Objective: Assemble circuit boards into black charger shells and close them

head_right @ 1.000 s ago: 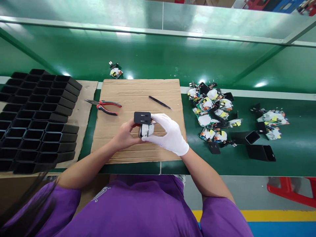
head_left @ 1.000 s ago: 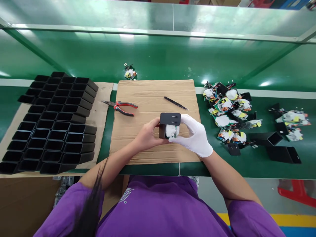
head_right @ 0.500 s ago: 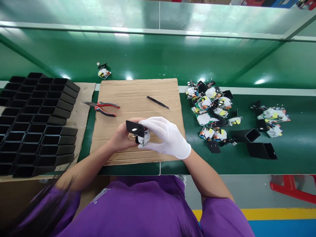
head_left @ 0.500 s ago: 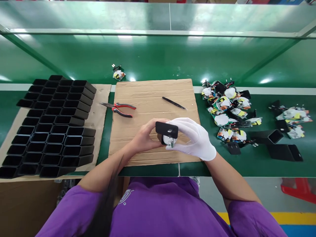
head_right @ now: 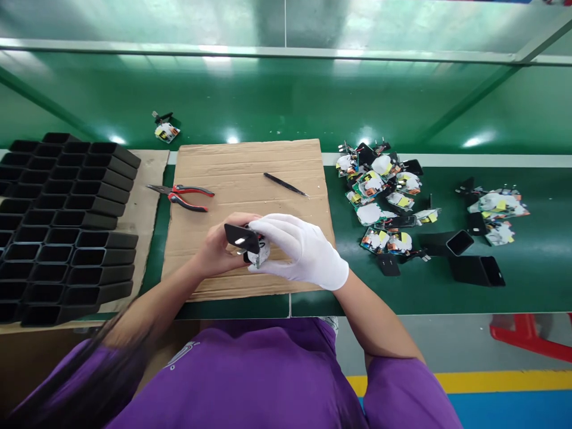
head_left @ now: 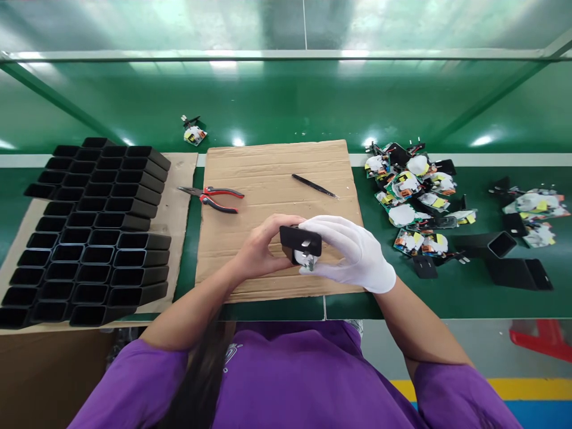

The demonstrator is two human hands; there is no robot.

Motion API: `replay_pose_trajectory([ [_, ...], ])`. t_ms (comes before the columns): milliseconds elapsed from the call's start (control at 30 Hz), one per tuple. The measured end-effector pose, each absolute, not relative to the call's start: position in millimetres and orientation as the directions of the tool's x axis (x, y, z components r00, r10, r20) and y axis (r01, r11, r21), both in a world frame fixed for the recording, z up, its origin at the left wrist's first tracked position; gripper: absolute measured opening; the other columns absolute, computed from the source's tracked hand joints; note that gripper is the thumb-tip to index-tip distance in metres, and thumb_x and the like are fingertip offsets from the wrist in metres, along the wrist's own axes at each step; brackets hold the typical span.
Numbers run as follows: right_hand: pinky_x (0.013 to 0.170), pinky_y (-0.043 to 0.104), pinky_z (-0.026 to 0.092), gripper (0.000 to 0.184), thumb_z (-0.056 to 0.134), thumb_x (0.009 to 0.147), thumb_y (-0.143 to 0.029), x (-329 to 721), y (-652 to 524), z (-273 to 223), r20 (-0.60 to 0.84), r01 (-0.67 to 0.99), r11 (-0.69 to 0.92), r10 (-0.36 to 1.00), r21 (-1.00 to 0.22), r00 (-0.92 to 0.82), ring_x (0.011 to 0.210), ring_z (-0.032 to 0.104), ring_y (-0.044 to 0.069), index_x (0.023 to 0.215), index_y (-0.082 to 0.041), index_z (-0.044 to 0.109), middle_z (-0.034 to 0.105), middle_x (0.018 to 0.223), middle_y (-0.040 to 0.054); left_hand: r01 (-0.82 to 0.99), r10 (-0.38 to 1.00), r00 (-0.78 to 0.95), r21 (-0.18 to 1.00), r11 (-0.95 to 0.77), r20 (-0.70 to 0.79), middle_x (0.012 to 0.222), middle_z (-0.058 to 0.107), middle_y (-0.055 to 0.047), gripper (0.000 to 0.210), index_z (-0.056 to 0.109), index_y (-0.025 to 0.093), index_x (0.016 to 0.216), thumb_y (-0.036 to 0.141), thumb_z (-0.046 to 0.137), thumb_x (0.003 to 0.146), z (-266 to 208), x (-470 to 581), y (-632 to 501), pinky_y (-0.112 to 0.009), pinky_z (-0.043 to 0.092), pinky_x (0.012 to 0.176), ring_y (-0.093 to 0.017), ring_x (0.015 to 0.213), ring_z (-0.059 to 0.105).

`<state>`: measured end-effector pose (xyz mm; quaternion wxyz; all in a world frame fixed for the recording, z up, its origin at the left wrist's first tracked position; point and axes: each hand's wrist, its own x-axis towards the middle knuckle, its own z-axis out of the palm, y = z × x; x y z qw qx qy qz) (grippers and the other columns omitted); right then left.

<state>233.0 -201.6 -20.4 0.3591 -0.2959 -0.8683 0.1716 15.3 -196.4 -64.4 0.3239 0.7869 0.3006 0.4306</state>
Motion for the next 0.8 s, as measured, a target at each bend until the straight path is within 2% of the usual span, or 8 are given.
replay_pose_trajectory([
  [167,0.091,0.036,0.061,0.056,0.07,0.085,-0.049,234.1,-204.4,-19.8,0.468,0.432,0.718,0.689,-0.546,-0.554,0.107,0.072,0.025,0.134,-0.026,0.055,0.072,0.121,0.0066,0.201,0.759,0.449,0.774,-0.6,0.472,0.119,0.07,-0.012,0.059,0.057,0.019,0.126,0.026,0.081,0.073,-64.9,14.9,-197.5,-0.039,0.057,0.093,-0.026,0.11,0.068],
  [367,0.084,0.034,0.063,0.059,0.072,0.085,-0.042,236.1,-205.5,-21.3,0.469,0.431,0.729,0.677,-0.531,-0.567,0.106,0.073,0.027,0.138,-0.024,0.053,0.07,0.126,0.0086,0.258,0.797,0.434,0.789,-0.557,0.421,0.119,0.07,-0.011,0.06,0.058,0.02,0.124,0.027,0.083,0.07,-65.5,15.3,-198.4,-0.036,0.056,0.093,-0.025,0.109,0.069],
  [533,0.084,0.034,0.063,0.061,0.074,0.082,-0.041,236.6,-205.1,-20.2,0.438,0.438,0.696,0.707,-0.569,-0.555,0.105,0.073,0.026,0.138,-0.027,0.053,0.071,0.126,0.0053,0.247,0.802,0.431,0.801,-0.546,0.414,0.12,0.07,-0.011,0.061,0.058,0.02,0.125,0.031,0.083,0.071,-66.5,15.3,-197.7,-0.036,0.056,0.095,-0.025,0.111,0.068],
  [800,0.085,0.034,0.063,0.06,0.073,0.083,-0.041,237.5,-204.1,-21.6,0.435,0.429,0.706,0.695,-0.564,-0.572,0.107,0.072,0.027,0.138,-0.025,0.054,0.07,0.126,0.0073,0.25,0.79,0.445,0.788,-0.562,0.422,0.119,0.07,-0.012,0.059,0.057,0.02,0.124,0.028,0.082,0.071,-64.3,15.4,-196.5,-0.036,0.056,0.093,-0.025,0.11,0.068],
])
